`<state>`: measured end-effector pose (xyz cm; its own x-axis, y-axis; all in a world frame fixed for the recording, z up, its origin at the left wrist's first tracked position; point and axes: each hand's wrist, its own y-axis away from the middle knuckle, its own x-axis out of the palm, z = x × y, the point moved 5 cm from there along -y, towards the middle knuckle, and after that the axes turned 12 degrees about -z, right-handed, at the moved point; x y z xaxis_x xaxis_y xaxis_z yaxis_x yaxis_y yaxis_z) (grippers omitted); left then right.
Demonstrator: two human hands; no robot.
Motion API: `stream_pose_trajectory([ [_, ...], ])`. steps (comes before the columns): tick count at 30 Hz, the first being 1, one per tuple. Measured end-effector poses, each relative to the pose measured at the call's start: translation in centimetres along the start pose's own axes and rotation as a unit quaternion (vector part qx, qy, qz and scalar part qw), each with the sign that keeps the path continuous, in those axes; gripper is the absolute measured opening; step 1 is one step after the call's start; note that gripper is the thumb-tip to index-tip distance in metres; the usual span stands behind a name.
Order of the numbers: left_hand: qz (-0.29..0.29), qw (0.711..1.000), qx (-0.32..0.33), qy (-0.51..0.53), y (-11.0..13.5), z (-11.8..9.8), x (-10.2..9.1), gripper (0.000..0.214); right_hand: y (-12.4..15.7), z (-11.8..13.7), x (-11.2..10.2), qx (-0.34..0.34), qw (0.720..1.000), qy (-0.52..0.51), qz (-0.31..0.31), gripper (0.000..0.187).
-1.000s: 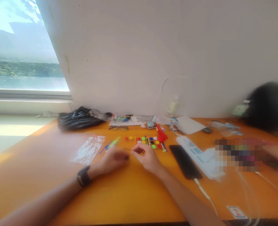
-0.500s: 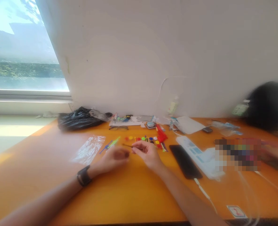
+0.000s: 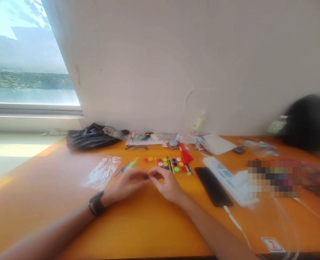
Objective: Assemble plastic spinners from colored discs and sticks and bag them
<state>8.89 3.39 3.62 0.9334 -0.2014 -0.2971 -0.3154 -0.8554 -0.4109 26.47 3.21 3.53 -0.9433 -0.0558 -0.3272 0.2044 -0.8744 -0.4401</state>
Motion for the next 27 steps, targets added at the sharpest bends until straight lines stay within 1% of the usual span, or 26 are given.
stream_pose_trajectory([
  [2, -0.008, 0.999, 0.026, -0.024, 0.0, -0.1, -0.1, 0.026, 0.0, -0.1, 0.1, -0.008, 1.0, 0.005, 0.0, 0.012],
  [4, -0.028, 0.996, 0.057, -0.055, 0.0, -0.1, -0.4, 0.022, 0.1, 0.0, 0.1, -0.024, 1.0, 0.02, -0.001, 0.012],
  [7, -0.061, 0.987, 0.107, -0.103, 0.2, -0.1, -0.7, 0.019, 0.3, 0.4, -0.1, -0.062, 0.996, 0.059, -0.006, 0.012],
  [9, -0.069, 0.979, 0.137, -0.132, 0.4, -0.3, -0.8, 0.018, 0.5, 0.5, -0.1, -0.081, 0.994, 0.08, -0.003, 0.011],
  [13, -0.06, 0.97, 0.167, -0.164, 0.6, -0.8, -0.8, 0.015, 0.7, 0.6, 0.1, -0.094, 0.991, 0.095, 0.013, 0.008],
  [17, -0.042, 0.967, 0.177, -0.179, 0.8, -1.2, -0.9, 0.015, 0.7, 0.6, 0.1, -0.091, 0.991, 0.092, 0.021, 0.008],
  [22, -0.032, 0.956, 0.213, -0.2, 0.9, -1.6, -0.9, 0.017, 0.8, 0.7, 0.1, -0.085, 0.992, 0.09, 0.029, 0.008],
  [27, -0.038, 0.946, 0.242, -0.214, 1.0, -2.0, -0.8, 0.017, 0.8, 0.8, 0.1, -0.084, 0.992, 0.089, 0.031, 0.009],
])
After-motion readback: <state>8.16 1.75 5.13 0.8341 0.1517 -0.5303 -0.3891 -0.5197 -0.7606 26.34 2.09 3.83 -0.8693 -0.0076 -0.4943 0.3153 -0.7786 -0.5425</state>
